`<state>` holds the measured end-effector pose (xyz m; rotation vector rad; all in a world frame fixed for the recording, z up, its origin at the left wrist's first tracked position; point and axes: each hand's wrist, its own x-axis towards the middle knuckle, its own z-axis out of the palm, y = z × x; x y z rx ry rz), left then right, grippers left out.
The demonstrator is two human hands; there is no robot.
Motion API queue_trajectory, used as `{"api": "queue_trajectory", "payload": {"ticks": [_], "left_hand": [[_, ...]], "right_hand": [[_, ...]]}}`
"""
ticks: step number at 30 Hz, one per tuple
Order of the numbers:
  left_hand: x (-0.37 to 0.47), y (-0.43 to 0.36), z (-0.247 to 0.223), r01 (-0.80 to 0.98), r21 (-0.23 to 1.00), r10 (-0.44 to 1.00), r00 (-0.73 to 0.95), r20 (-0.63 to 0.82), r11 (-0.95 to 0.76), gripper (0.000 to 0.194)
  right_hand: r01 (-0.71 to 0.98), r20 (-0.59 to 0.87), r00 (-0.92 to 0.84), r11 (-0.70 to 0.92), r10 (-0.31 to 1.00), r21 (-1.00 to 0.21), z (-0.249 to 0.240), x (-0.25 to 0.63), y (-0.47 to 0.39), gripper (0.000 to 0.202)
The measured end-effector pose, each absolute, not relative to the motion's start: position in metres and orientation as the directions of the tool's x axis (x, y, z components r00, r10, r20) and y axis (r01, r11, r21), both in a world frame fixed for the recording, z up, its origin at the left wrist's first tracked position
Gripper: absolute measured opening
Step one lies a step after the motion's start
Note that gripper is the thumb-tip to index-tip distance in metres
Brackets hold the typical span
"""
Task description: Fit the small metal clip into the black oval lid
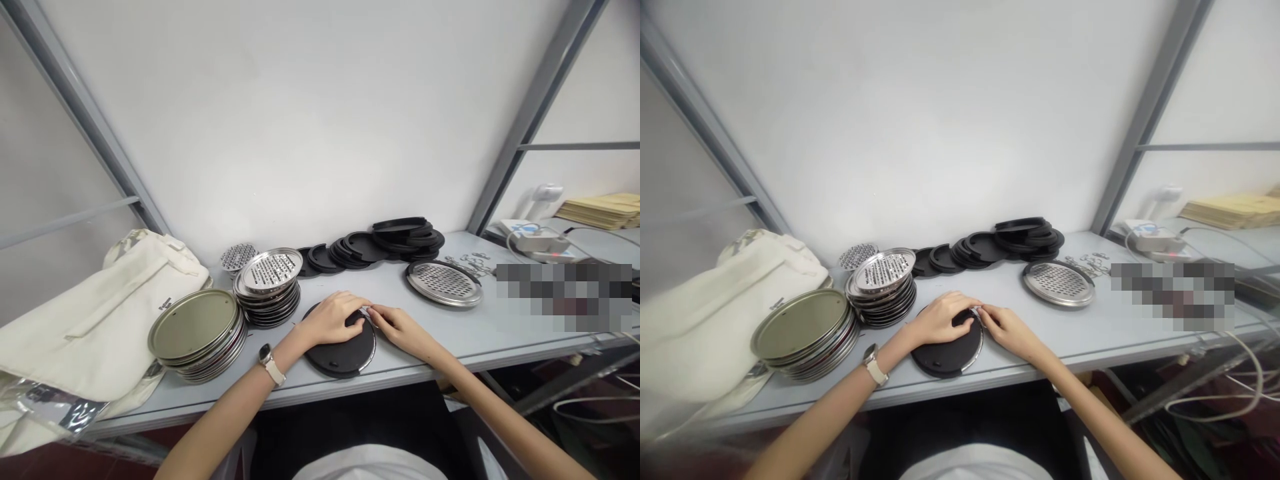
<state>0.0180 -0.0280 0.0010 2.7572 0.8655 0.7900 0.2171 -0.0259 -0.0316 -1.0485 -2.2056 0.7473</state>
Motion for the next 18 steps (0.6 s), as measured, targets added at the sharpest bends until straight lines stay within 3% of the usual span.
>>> {"api": "queue_trajectory", "payload": {"ticks": [18], "left_hand": [[0.0182,-0.0289,0.0021,0.509,0.288,0.585,0.689,0.428,-0.811,0.032]], "right_hand": [[0.481,0.259,-0.507,0.519,0.822,-0.707,-0.0333,0.2169,-0.0254,0.037]]}}
